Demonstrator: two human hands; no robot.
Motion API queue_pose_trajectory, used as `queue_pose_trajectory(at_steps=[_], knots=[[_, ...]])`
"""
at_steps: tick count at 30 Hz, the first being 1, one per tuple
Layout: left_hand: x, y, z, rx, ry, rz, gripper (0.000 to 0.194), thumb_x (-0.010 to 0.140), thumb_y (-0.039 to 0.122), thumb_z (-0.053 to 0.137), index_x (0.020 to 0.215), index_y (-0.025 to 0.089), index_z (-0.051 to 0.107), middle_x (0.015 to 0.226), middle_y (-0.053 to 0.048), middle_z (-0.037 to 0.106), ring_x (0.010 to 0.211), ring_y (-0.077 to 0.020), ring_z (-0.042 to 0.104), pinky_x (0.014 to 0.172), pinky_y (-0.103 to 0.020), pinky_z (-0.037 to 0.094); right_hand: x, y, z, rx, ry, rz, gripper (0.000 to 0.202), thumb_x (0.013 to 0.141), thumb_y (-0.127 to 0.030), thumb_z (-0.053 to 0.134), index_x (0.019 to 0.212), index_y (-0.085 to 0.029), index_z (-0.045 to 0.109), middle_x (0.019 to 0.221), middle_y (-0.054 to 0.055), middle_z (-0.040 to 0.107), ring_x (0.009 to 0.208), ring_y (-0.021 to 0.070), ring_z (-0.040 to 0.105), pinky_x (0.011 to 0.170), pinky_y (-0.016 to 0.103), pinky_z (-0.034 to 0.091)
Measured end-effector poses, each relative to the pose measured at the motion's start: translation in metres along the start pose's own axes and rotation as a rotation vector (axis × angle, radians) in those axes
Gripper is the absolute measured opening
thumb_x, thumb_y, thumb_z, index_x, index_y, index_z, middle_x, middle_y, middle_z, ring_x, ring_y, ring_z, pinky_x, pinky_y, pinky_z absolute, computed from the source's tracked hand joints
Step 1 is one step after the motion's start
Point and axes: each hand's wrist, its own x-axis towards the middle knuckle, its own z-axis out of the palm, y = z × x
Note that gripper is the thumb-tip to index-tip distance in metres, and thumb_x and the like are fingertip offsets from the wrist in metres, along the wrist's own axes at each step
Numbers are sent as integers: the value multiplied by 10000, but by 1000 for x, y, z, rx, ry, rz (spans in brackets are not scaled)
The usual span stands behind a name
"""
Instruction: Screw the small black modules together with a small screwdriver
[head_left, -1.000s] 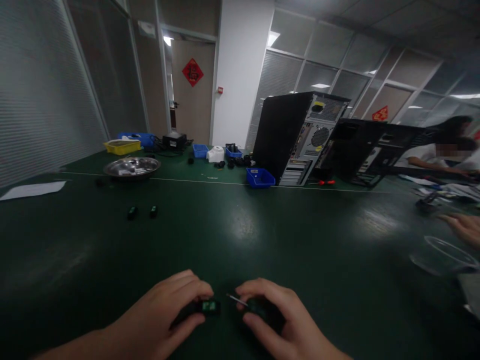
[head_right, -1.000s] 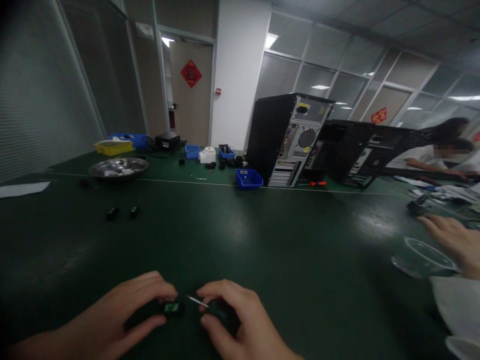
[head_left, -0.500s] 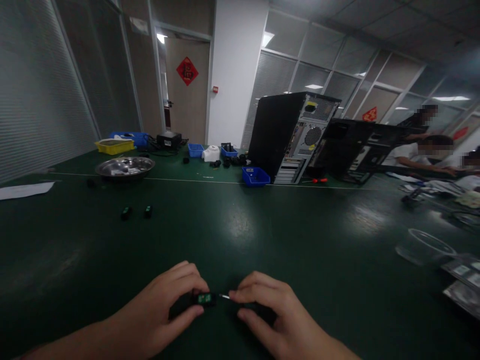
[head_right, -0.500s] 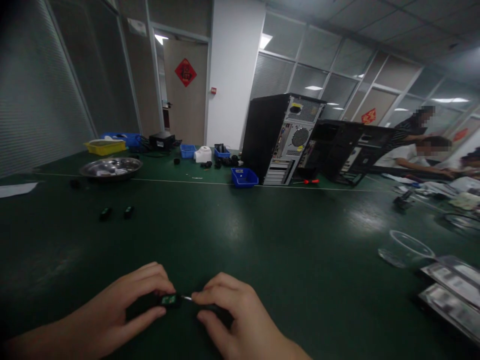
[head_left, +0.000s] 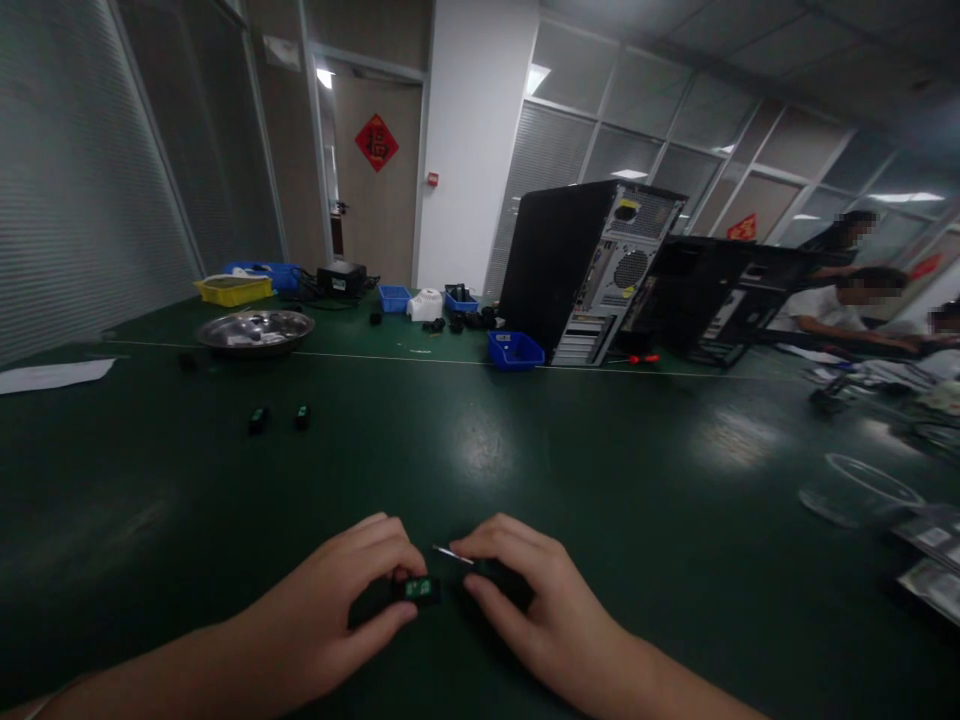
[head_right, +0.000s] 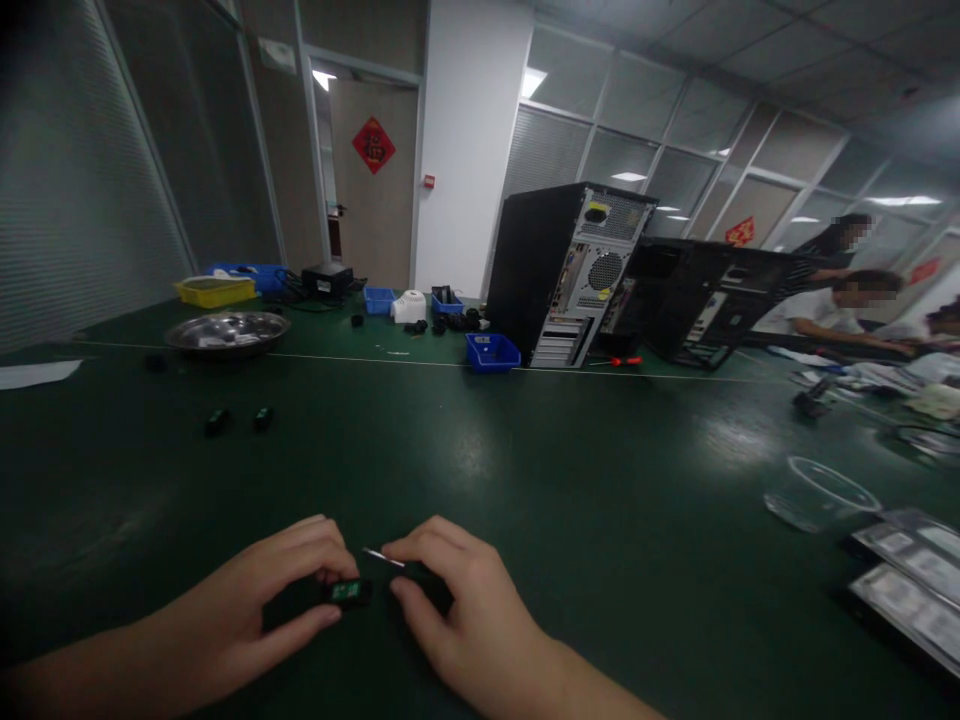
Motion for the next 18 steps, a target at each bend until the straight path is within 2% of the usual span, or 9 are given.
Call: queue_pose_trajectory(at_steps=[4, 6, 10, 18], knots=[[-2, 1, 0, 16, -1, -11, 228, 884, 75, 536, 1056, 208, 603, 997, -35, 617, 896, -204, 586, 785, -306, 465, -4, 0, -5, -10, -54, -21, 354, 936, -72, 532, 1245, -222, 617, 1124, 82, 657, 1026, 198, 636, 911, 315, 521], [-2, 4, -1, 18, -12, -31, 228, 874, 80, 556, 1056, 207, 608, 1001, -39, 621, 904, -211, 592, 792, -309, 473, -8, 2, -6, -47, -33, -14, 408, 901, -48, 533, 1270, -216, 576, 1152, 93, 653, 1064, 211, 624, 944, 332, 511], [0, 4, -1, -16, -19, -50, 242, 848, 85, 617, 1051, 217, 628, 1004, -34, 631, 906, -208, 604, 796, -292, 484, -12, 10, -4, -66, -76, -24, 345, 829, -36, 538, 1132, -188, 606, 1061, 97, 666, 977, 218, 643, 872, 328, 539], [3, 1, -2, -13, -35, -23, 259, 855, 40, 578, 1043, 206, 640, 1006, -44, 629, 923, -206, 605, 803, -296, 482, -9, 10, -4, -186, -161, 15, 334, 814, -72, 571, 1114, -198, 646, 1075, 98, 684, 987, 254, 618, 905, 410, 487]])
